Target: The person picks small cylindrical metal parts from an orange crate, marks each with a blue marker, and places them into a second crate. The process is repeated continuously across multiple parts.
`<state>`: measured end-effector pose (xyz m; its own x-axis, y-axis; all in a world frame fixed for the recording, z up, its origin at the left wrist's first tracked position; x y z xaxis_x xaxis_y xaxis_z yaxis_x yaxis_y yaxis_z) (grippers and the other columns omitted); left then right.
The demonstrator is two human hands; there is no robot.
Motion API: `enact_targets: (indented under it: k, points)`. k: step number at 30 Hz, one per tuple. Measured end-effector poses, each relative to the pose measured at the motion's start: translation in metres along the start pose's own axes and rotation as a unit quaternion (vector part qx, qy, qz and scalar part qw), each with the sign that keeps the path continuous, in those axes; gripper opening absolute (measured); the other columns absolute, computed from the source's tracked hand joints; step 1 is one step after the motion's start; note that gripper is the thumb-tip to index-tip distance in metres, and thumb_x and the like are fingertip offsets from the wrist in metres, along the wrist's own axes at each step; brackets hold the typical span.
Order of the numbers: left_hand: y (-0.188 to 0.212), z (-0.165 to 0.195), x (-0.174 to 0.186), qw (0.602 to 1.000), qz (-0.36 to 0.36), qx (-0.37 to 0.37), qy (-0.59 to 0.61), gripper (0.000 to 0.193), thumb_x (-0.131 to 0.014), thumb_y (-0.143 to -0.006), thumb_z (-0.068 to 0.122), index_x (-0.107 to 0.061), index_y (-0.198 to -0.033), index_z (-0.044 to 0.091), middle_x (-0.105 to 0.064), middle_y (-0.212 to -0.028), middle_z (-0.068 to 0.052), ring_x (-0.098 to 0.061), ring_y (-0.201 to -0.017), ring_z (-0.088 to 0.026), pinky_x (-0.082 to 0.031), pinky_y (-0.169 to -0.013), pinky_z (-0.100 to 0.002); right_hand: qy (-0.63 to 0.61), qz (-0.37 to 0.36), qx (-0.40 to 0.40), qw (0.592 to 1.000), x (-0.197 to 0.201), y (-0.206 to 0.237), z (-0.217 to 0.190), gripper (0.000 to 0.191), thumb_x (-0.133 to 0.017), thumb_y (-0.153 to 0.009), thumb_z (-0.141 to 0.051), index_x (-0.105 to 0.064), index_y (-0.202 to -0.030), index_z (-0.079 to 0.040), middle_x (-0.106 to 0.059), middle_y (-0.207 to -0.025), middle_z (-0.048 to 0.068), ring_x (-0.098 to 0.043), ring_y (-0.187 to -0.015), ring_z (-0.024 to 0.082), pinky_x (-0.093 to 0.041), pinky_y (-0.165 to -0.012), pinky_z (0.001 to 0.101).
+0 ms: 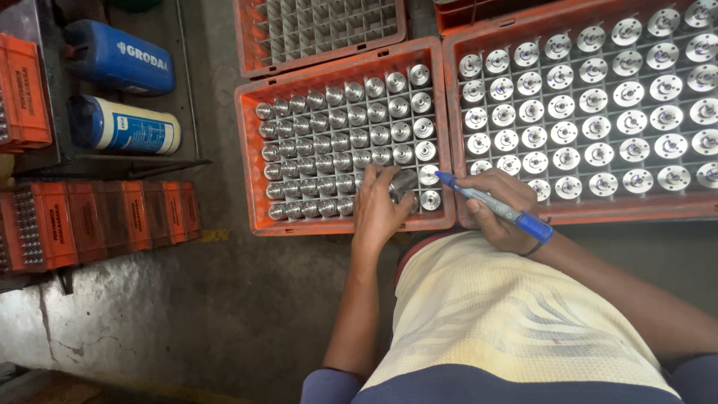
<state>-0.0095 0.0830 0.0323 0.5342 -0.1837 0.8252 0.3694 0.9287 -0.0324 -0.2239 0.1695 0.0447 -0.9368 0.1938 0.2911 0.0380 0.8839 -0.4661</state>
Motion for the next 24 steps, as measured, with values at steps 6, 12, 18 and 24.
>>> enact_targets:
  k: [6, 12, 18, 24]
  points:
    - [-0.002, 0.009, -0.019, 1.0, 0.019, 0.008, 0.021, 0.052, -0.08, -0.081, 0.026, -0.068, -0.126, 0.004, -0.066, -0.122, -0.014, -0.069, -0.104, -0.034, -0.057, -0.084, -0.046, 0.006, 0.001, -0.016, 1.0, 0.003, 0.001, -0.002, 0.026, -0.062, -0.102, -0.017, -0.068, -0.117, 0.002, -0.07, -0.091, 0.014, -0.068, -0.076, 0.02, -0.052, -0.068, 0.0314]
    - [-0.027, 0.009, -0.033, 0.999, -0.029, 0.031, -0.005, 0.053, -0.093, -0.06, 0.039, -0.078, -0.097, 0.004, -0.071, -0.096, -0.013, -0.072, -0.084, -0.033, -0.058, -0.074, -0.044, 0.012, -0.004, -0.031, 0.999, 0.006, 0.002, -0.004, 0.025, -0.061, -0.102, -0.017, -0.067, -0.118, 0.002, -0.069, -0.088, 0.013, -0.067, -0.076, 0.02, -0.051, -0.068, 0.0319]
    - [-0.03, -0.011, 0.006, 0.986, 0.043, -0.029, 0.156, 0.037, -0.087, -0.065, 0.035, -0.082, -0.088, 0.006, -0.073, -0.084, -0.005, -0.065, -0.07, -0.017, -0.047, -0.057, -0.033, 0.029, 0.002, 0.003, 1.0, 0.009, -0.005, -0.013, 0.022, -0.061, -0.099, -0.016, -0.068, -0.113, 0.0, -0.071, -0.093, 0.013, -0.068, -0.079, 0.023, -0.053, -0.07, 0.0342]
    - [-0.027, -0.006, -0.054, 0.797, -0.052, 0.081, 0.596, 0.031, -0.05, -0.109, 0.016, -0.064, -0.13, -0.001, -0.066, -0.109, -0.004, -0.059, -0.098, -0.011, -0.047, -0.086, -0.026, 0.065, -0.076, 0.108, 0.989, -0.006, -0.019, -0.022, 0.022, -0.068, -0.087, -0.011, -0.07, -0.107, -0.001, -0.071, -0.089, 0.012, -0.066, -0.077, 0.027, -0.051, -0.073, 0.0401]
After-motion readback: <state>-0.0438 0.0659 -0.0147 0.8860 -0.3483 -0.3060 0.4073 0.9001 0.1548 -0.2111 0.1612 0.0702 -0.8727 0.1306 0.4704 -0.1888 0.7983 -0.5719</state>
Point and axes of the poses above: each hand's wrist, its own y-axis away from the middle knuckle, its own x-axis out of the back of the hand, z = x × y, the point moved 3 cm from there along -y, towards the middle knuckle
